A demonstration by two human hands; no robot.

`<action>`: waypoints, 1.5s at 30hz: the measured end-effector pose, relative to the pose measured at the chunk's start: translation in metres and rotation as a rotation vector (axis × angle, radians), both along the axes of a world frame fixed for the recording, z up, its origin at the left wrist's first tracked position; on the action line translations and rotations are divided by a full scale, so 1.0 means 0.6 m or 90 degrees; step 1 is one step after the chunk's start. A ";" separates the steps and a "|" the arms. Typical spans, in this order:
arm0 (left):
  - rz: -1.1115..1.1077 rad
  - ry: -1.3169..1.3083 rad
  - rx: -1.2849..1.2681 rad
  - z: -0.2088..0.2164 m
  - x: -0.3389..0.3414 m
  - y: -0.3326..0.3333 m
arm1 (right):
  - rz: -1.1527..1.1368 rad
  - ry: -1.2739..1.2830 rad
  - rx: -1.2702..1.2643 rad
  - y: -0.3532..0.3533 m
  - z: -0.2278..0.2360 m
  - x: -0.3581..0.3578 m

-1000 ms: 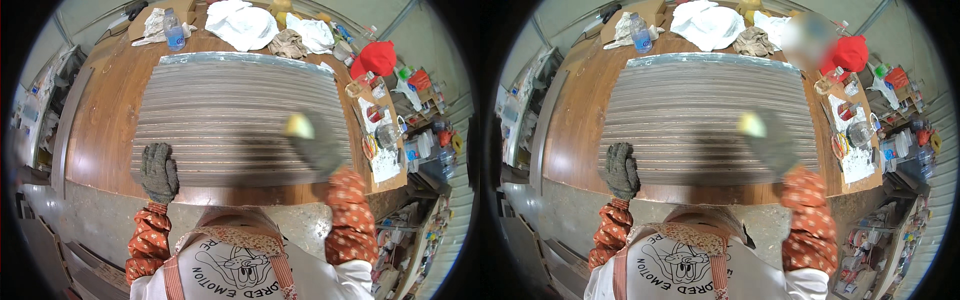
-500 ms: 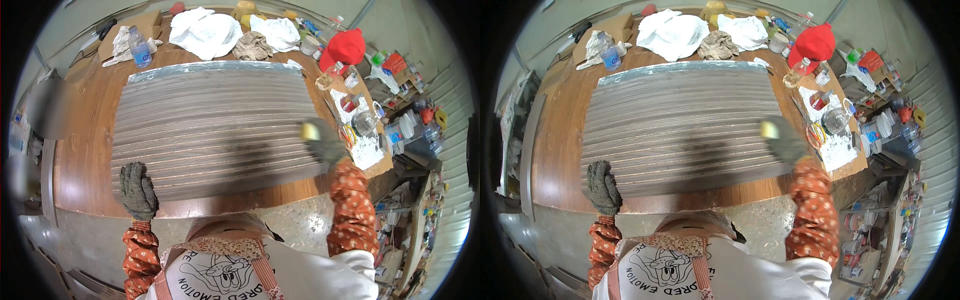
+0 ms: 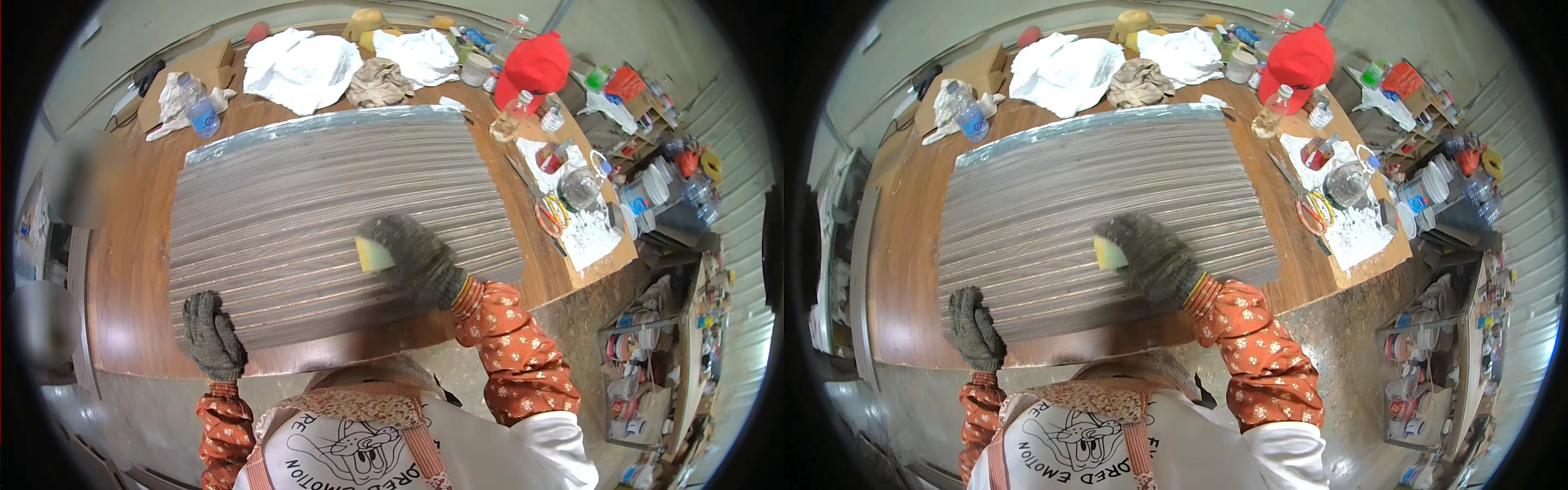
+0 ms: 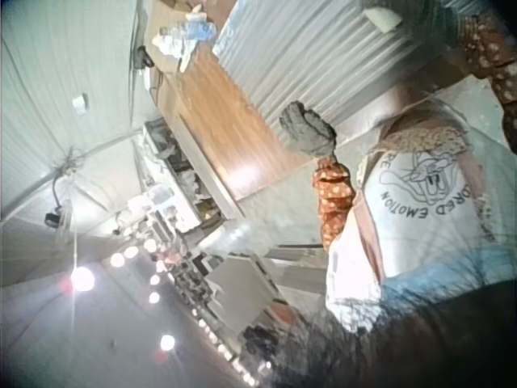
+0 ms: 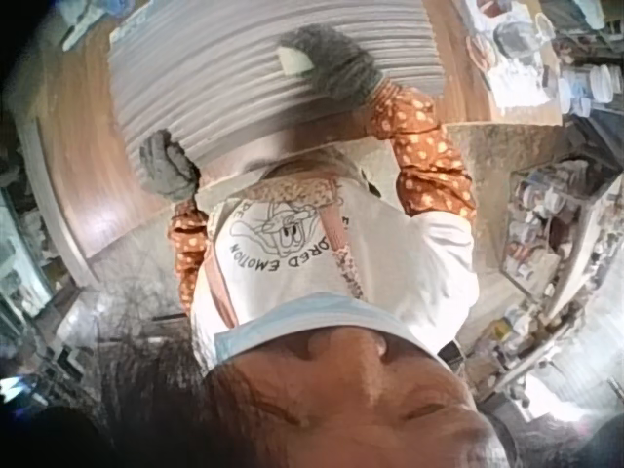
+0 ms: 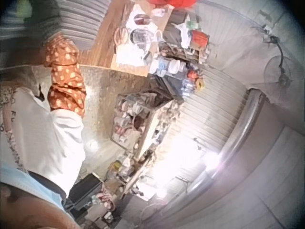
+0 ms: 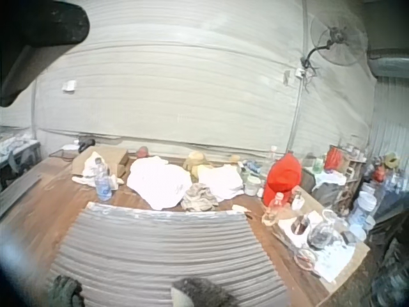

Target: The person rubs and wipes a grooved wooden panel on a workbench using a sponge and a cloth rag, repeatedly smoothing across the surface and turning the panel.

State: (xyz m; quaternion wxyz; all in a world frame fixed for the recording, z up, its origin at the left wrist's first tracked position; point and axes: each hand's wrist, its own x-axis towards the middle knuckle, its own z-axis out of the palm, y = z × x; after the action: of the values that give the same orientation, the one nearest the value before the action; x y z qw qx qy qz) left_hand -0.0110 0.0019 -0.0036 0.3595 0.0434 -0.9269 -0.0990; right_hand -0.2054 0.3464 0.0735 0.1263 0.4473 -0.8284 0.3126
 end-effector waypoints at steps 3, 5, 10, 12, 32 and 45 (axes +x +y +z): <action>0.012 0.026 0.002 -0.008 0.010 -0.010 | -0.072 -0.082 0.081 0.057 -0.009 -0.014; 0.034 -0.010 0.032 -0.006 0.019 -0.016 | -0.229 -0.103 0.062 0.178 -0.021 -0.043; 0.076 -0.036 0.016 0.018 0.001 -0.006 | -0.423 -0.019 0.084 0.395 -0.047 -0.140; 0.081 -0.051 0.022 0.018 0.018 -0.010 | -0.334 -0.112 0.036 0.234 0.021 -0.110; 0.042 0.008 0.083 -0.005 0.021 -0.019 | -0.310 -0.078 0.249 0.245 0.007 -0.168; 0.069 -0.205 -0.067 0.058 -0.210 -0.059 | 0.099 -0.085 0.041 -0.208 0.018 -0.068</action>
State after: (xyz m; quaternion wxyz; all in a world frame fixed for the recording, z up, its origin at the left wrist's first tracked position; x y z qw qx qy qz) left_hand -0.1368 -0.0337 0.0309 0.2127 0.0899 -0.9727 -0.0228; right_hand -0.2461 0.2215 0.0844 0.0315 0.4921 -0.8075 0.3237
